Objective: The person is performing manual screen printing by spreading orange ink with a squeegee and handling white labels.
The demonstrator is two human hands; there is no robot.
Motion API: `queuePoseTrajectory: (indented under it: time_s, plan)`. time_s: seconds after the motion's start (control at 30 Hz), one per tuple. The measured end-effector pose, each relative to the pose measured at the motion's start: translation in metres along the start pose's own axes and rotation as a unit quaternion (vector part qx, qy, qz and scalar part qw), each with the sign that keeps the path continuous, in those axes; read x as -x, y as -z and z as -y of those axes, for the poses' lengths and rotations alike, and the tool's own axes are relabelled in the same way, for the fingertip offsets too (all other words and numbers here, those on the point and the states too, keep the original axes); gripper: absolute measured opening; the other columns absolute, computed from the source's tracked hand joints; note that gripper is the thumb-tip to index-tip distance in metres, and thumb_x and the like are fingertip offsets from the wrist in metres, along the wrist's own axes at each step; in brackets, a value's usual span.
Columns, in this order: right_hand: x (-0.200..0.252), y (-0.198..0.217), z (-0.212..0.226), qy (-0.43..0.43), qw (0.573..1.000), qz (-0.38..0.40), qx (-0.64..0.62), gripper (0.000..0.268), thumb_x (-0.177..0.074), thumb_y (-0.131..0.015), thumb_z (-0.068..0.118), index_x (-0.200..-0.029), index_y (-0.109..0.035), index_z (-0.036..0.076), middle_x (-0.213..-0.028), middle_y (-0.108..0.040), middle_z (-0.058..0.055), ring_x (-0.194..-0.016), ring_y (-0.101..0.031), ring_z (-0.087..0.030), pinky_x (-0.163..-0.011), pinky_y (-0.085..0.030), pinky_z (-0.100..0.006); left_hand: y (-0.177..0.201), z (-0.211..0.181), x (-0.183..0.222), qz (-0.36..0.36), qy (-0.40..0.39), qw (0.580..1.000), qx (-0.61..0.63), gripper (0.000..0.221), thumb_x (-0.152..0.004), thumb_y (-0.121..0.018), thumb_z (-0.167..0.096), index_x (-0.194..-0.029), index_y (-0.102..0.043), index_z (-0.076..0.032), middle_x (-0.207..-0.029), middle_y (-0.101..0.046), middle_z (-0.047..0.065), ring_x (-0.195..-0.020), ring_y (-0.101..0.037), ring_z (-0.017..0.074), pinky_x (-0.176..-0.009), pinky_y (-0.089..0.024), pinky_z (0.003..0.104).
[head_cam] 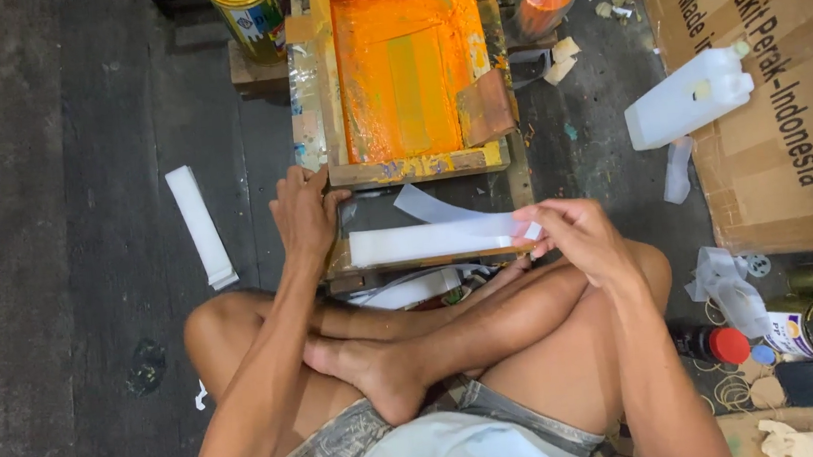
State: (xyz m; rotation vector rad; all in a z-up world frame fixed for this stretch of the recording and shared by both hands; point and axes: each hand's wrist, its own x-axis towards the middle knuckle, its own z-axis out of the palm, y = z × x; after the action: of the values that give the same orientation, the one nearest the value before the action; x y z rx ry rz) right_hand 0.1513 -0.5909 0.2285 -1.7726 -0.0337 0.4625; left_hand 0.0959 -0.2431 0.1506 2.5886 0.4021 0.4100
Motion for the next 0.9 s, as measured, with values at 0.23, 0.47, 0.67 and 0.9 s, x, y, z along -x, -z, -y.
queuePoseTrajectory:
  time_s: [0.23,0.47,0.67,0.9]
  plan:
    - [-0.031,-0.041,-0.007,0.029,0.999,0.011,0.014,0.029,-0.101,-0.063,0.019,-0.121,-0.073,0.000,-0.093,-0.073,-0.021,-0.078,-0.071,-0.022,-0.068,-0.063,-0.031,0.045,-0.039,-0.024,-0.144,-0.062,0.987,0.044,0.049,-0.104,-0.049,-0.052,-0.124,-0.066,-0.011,-0.091,-0.056,0.003,-0.088,-0.057,0.0250,-0.078,-0.040,0.043]
    - [-0.052,-0.075,-0.010,0.218,0.866,-0.023,0.448,0.039,-0.100,-0.057,0.043,-0.133,-0.068,0.025,-0.103,-0.075,-0.008,-0.103,-0.069,-0.035,-0.081,-0.055,-0.050,0.066,-0.043,-0.062,-0.191,-0.085,0.974,0.082,0.043,-0.103,-0.061,-0.047,-0.127,-0.066,-0.012,-0.089,-0.062,-0.005,-0.082,-0.057,0.0153,-0.077,-0.041,0.035]
    - [-0.061,-0.113,-0.033,0.352,0.810,0.037,0.468,0.038,-0.098,-0.057,0.028,-0.126,-0.071,0.006,-0.139,-0.065,-0.013,-0.139,-0.051,-0.036,-0.110,-0.038,-0.053,0.073,-0.047,-0.070,-0.202,-0.089,0.971,0.096,0.046,-0.101,-0.063,-0.046,-0.126,-0.069,-0.009,-0.086,-0.062,-0.001,-0.078,-0.054,0.0187,-0.073,-0.035,0.036]
    - [-0.072,-0.126,-0.032,0.296,0.829,0.002,0.475,0.045,-0.096,-0.053,0.027,-0.130,-0.064,0.000,-0.147,-0.057,-0.015,-0.140,-0.049,-0.037,-0.113,-0.031,-0.057,0.084,-0.055,-0.079,-0.213,-0.090,0.966,0.116,0.047,-0.099,-0.064,-0.046,-0.120,-0.073,-0.005,-0.084,-0.063,0.002,-0.076,-0.054,0.0195,-0.071,-0.037,0.034]
